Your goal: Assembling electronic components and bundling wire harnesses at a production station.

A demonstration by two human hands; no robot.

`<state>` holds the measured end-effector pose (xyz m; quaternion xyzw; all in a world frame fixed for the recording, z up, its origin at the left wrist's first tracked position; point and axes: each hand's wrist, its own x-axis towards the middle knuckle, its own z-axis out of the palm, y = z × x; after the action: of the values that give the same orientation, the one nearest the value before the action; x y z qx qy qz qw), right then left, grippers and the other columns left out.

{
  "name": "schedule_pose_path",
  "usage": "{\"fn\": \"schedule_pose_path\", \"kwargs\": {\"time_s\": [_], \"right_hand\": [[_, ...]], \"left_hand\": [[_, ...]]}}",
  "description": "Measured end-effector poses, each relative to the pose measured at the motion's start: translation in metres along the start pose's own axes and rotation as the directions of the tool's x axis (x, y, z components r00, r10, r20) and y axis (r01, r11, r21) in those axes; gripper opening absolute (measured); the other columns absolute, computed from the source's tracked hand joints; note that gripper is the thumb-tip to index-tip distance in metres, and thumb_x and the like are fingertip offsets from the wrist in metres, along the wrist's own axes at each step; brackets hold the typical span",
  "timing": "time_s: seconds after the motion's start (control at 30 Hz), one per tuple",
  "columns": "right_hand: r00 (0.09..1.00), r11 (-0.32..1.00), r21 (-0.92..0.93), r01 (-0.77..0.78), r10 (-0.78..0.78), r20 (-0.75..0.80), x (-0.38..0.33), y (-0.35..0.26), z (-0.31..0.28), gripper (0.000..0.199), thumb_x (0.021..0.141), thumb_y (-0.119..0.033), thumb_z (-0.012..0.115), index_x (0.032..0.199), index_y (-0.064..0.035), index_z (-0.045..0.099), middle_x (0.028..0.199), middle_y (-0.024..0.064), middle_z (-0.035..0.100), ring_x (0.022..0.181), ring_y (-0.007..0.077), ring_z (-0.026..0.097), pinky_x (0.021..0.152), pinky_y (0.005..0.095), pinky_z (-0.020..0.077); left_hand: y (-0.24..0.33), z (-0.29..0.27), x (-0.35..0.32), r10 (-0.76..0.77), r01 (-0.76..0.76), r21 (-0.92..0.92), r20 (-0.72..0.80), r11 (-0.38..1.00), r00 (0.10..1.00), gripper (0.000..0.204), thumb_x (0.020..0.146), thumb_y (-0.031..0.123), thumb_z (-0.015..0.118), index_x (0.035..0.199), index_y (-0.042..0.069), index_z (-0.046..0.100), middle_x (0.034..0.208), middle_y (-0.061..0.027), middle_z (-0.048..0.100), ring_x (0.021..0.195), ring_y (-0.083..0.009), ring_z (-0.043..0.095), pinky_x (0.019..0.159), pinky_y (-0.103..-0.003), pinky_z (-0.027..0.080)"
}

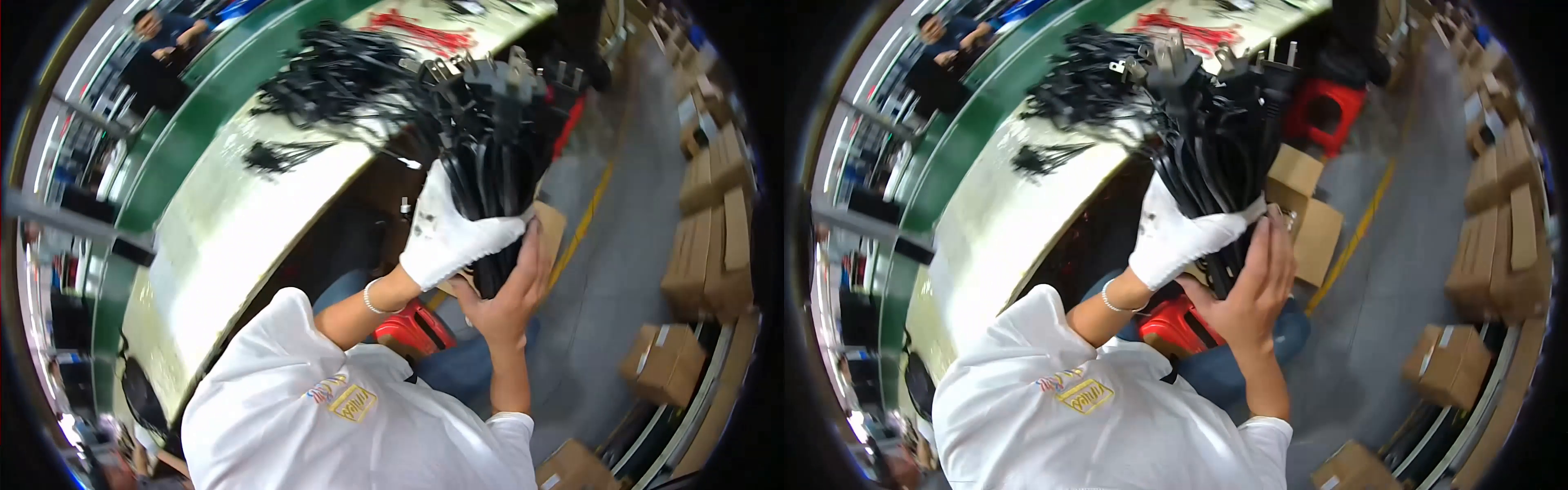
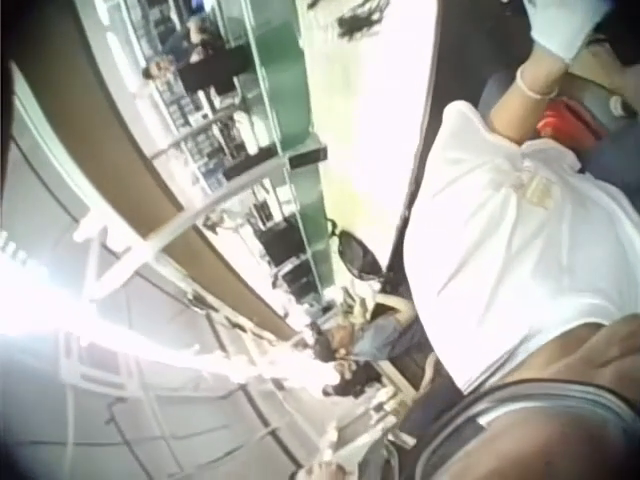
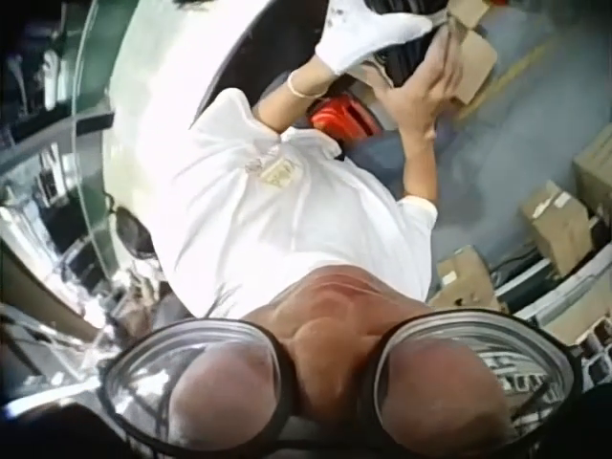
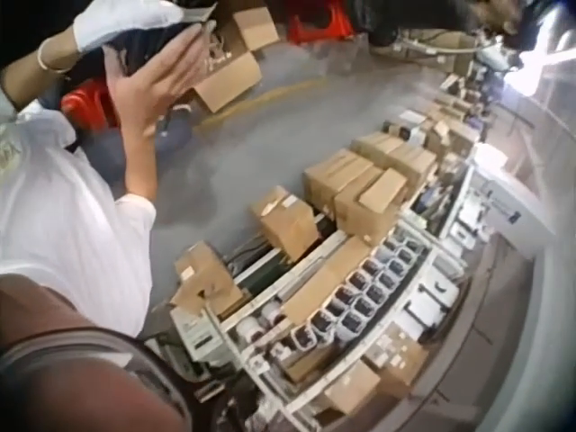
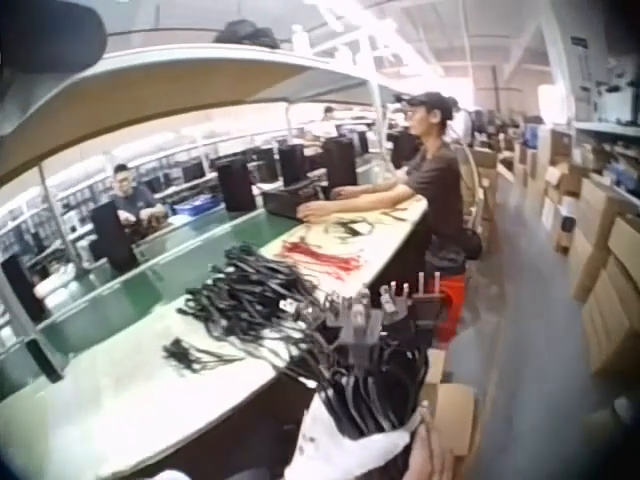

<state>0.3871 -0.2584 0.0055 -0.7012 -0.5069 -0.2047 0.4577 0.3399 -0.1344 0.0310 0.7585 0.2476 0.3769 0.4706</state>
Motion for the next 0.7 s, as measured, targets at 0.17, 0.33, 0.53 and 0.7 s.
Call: {"fn": "schedule_pose_path", "kwargs": {"time_s": [0.17,0.33,0.53,0.7], "right_hand": [[0.960,0.910,0.414,0.001,-0.117,0.255,0.023,-0.083,0.060,0.073,0.074,-0.013,0.075,0.136,0.0052,0.040,0.124,0.0248,0.054,0.112,0.0377,0.055,0.097,0.0416,0.0427],[0.627,0.417,0.683,-0.600,-0.284,0.725,0.057,-0.128,0.143,0.043,0.092,-0.014,0.056,0.128,0.0064,0.049,0.119,0.0149,0.062,0.101,0.0235,0.060,0.093,0.0304,0.0443],[0.688,0.811,0.553,0.192,-0.513,0.513,0.017,-0.147,0.236,0.021,0.091,-0.012,0.053,0.099,0.0029,0.065,0.083,0.0211,0.064,0.075,0.0348,0.063,0.069,0.0386,0.0482],[0.666,0.737,0.675,-0.043,-0.483,0.569,0.052,-0.176,0.246,0.017,0.090,-0.010,0.056,0.099,0.0012,0.066,0.079,0.0149,0.065,0.064,0.0253,0.060,0.061,0.0327,0.0468]], "left_hand": [[-0.002,-0.140,-0.057,-0.230,0.142,-0.250,-0.370,0.958,0.900,0.040,0.084,0.028,0.073,0.107,0.001,0.054,0.088,-0.0054,0.059,0.079,-0.0115,0.055,0.072,-0.028,0.048],[0.005,-0.241,-0.115,-0.163,0.043,-0.220,-0.562,0.974,0.811,0.029,0.093,0.017,0.060,0.117,0.003,0.053,0.095,-0.0022,0.053,0.082,-0.0089,0.051,0.073,-0.023,0.045],[-0.070,-0.301,-0.148,-0.334,0.225,-0.257,-0.559,0.940,0.759,0.038,0.088,0.008,0.063,0.123,0.001,0.050,0.104,-0.0066,0.058,0.090,-0.0111,0.057,0.081,-0.025,0.049],[-0.099,-0.333,-0.174,-0.321,0.261,-0.194,-0.680,0.946,0.659,0.032,0.087,0.005,0.060,0.117,-0.001,0.052,0.099,-0.0072,0.060,0.088,-0.0126,0.059,0.079,-0.026,0.049]]}}
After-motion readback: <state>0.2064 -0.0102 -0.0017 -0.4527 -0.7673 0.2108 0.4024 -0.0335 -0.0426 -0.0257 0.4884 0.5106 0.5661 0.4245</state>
